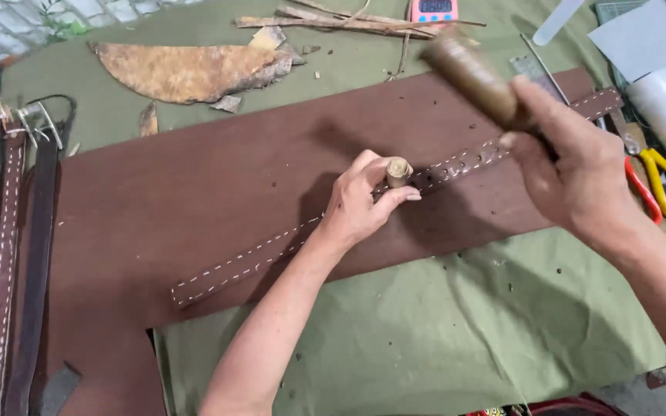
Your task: Trimming a leather strap and punching holes into it using a mallet, punch, and awl.
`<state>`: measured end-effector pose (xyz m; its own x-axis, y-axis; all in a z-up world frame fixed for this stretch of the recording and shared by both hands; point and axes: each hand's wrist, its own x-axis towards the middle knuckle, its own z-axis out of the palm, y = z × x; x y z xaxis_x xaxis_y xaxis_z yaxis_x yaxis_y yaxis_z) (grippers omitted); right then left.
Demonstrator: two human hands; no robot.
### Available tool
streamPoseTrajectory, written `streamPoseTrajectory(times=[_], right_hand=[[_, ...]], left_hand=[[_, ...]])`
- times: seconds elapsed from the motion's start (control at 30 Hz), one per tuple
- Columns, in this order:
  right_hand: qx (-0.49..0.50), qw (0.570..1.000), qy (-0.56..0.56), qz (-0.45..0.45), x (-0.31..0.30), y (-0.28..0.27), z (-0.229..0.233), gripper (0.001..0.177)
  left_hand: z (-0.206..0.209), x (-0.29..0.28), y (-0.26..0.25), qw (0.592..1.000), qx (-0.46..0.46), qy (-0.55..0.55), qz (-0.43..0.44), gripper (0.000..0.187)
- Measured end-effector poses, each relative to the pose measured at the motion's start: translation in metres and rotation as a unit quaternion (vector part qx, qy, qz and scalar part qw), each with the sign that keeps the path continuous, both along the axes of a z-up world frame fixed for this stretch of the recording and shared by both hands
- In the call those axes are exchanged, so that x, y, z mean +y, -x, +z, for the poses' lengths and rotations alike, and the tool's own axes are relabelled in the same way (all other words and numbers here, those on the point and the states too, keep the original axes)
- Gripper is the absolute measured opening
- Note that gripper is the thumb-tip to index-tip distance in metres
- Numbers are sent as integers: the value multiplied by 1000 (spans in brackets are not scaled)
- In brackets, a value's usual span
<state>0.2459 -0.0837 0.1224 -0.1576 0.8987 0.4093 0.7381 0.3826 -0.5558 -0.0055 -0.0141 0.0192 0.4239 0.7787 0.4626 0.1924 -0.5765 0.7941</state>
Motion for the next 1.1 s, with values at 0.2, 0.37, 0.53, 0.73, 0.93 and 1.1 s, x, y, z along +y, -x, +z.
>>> streamPoseTrajectory(times=[0.2,0.37,0.53,0.73,0.93,1.1], right_hand=[[-142,974,19,-173,14,-98,-123,56],[-232,951,-170,-116,15,-70,-121,39],[-48,997,-47,-23,28,20,-144,44],[-19,1000,4,-4,38,36,-163,49],[-2,1000,20,-9,34,33,-163,45],[-1,1000,15,-13,33,36,-164,46]], left_hand=[[9,9,6,994,6,102,-44,33],[31,9,17,961,-37,194,-195,44],[10,13,7,980,-91,153,-86,37],[2,14,-2,984,-136,119,9,34],[0,7,-10,978,-159,127,47,41],[2,3,-8,972,-164,160,50,41]])
